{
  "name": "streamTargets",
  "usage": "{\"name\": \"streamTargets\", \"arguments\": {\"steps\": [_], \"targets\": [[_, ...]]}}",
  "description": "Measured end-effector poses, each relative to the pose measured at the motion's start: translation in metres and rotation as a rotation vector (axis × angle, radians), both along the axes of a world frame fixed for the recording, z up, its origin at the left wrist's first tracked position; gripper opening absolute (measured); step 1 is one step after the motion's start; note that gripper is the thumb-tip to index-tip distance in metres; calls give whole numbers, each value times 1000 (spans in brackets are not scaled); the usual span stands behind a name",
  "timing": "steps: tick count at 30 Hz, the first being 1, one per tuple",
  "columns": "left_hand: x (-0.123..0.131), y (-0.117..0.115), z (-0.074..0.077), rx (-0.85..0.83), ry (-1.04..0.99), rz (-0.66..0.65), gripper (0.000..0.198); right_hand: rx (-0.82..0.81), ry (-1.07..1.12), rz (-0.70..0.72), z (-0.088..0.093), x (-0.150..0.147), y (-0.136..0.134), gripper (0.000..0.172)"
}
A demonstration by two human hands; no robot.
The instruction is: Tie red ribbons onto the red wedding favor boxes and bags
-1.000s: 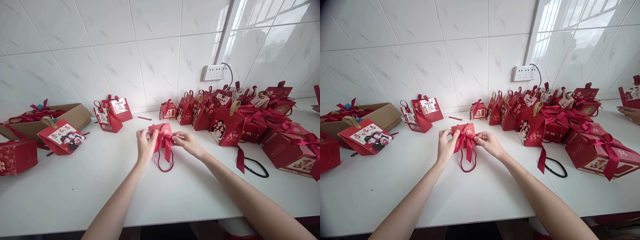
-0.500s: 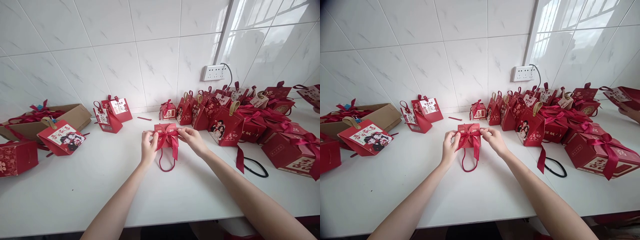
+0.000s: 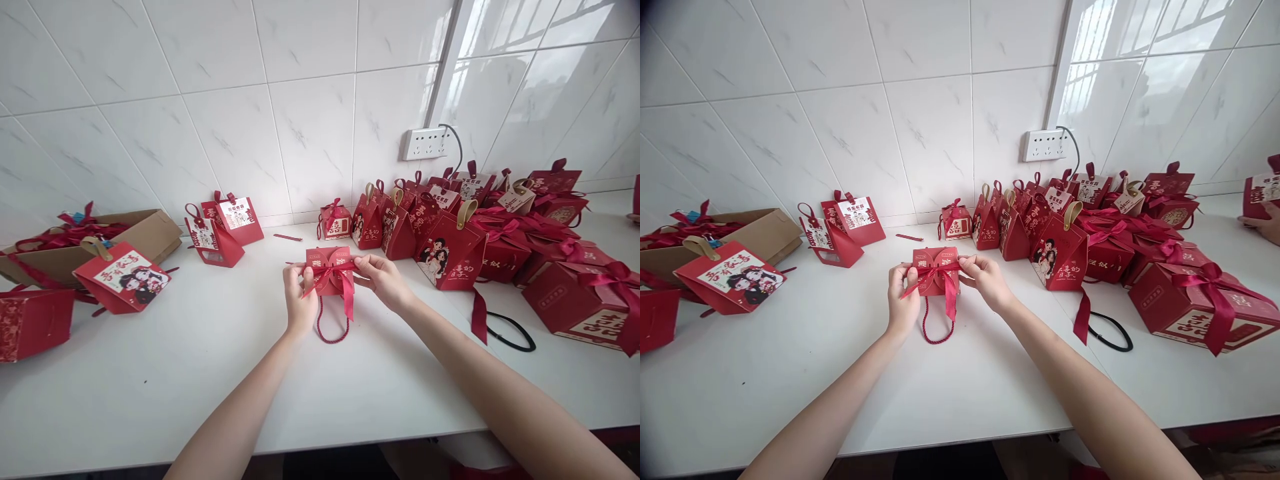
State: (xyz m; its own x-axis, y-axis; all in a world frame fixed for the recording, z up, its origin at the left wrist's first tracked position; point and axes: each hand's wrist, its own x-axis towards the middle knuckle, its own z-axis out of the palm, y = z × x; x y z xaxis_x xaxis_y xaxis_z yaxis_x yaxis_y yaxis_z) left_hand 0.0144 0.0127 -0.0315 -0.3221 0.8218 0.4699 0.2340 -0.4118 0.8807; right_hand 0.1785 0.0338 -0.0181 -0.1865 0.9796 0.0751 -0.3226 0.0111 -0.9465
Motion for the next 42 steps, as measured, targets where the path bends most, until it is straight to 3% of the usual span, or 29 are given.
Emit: {"name": "streamTargets", "arguments": {"steps": [11,20,23,32,37,42], "targets": [[0,1,1,-83,-19,-37,36,-33,41,-25,2,4,4,45],[-4,2,4,-144,-80,-141,27,-88,88,-23,4,8,5,21],[-7,4,2,-127,-127,-196,23,-124,99,-64,5,8,4,20],[-11,3,4,-103,-224,-214,17,68,-316,-144,2,-2,-3,28],[-7,1,5,-149,-350,-250,48,137,-315,-148,7,-6,-9,29],[-3,-4,16,-289,-363,-372,62,174,-373,-100,11,-9,-16,25]]}}
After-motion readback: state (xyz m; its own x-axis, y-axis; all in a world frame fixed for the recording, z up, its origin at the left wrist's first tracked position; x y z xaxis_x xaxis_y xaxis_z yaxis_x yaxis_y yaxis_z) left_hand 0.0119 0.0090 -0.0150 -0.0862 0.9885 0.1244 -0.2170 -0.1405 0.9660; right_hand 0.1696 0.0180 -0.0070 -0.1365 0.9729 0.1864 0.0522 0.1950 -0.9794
